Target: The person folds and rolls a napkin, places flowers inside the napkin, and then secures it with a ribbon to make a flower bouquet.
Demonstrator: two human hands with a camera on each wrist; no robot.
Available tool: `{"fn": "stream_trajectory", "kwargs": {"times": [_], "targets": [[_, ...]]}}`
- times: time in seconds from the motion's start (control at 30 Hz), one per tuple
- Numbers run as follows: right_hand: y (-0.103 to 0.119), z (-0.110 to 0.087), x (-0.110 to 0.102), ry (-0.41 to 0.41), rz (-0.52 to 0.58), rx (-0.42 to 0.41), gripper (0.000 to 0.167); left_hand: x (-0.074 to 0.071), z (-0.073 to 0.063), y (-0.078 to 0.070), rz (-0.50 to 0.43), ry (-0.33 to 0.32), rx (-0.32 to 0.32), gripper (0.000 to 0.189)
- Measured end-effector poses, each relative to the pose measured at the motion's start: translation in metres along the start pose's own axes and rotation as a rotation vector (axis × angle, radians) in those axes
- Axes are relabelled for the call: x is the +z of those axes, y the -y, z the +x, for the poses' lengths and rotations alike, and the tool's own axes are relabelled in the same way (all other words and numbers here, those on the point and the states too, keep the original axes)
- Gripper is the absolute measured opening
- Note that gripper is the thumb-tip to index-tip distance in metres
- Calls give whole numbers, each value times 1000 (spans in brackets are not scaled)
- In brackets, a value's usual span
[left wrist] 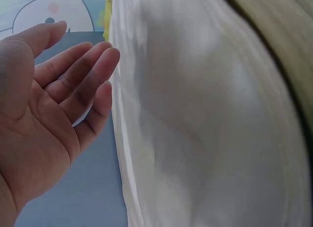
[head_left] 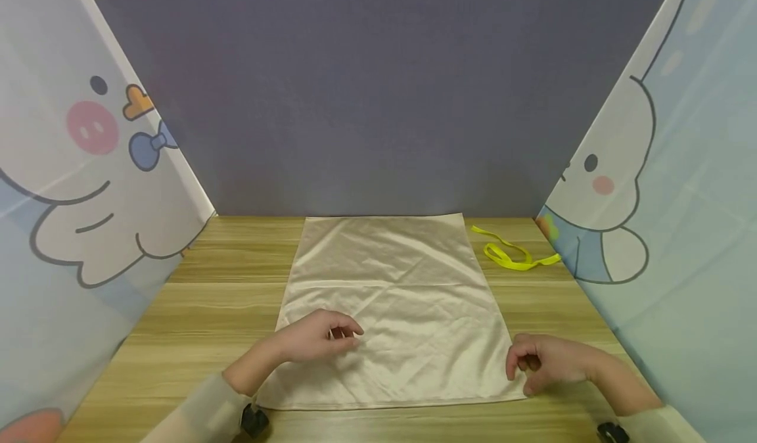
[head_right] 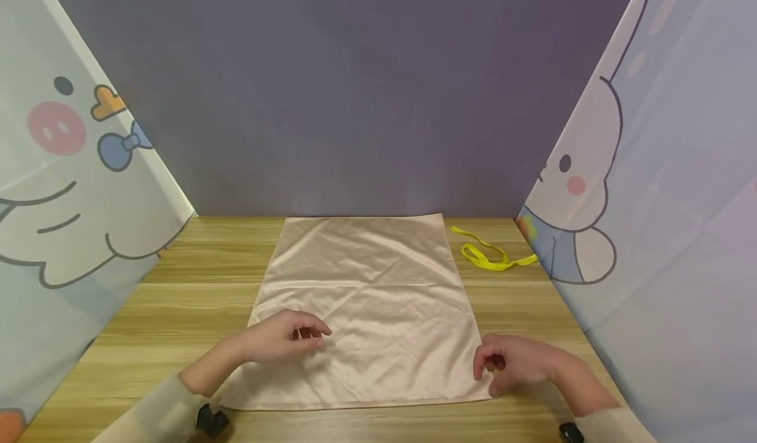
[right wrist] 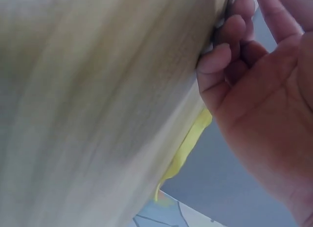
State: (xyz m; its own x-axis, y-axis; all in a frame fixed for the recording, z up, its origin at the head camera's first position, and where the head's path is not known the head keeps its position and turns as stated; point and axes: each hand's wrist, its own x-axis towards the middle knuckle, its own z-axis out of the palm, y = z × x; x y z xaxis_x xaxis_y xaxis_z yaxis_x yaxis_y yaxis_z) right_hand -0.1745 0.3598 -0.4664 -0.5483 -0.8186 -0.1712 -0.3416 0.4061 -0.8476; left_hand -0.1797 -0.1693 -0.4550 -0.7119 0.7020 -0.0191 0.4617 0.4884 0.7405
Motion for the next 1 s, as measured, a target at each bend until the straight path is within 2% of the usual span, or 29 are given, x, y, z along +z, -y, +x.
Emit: {"fn": "stream_trajectory", "kwargs": {"times": [0.17,0.33,0.43,0.63,1.0], "targets": [[0,0,5,-44,-51,-24,14,3,0,-1,-18,2,-11,34],[1,3,6,-78,-40,-17,7,3,0,-2,-22,10,-14,35],[5,7,4,-108,-41,-41,5,3,2,-3,-17,17,-4,35],[18,25,-8,-190,-97,-137,7,2,8,-5,5,28,29,34],[38,60,-32,-279,-188,-178,15,6,18,-9,19,32,50,29]]}}
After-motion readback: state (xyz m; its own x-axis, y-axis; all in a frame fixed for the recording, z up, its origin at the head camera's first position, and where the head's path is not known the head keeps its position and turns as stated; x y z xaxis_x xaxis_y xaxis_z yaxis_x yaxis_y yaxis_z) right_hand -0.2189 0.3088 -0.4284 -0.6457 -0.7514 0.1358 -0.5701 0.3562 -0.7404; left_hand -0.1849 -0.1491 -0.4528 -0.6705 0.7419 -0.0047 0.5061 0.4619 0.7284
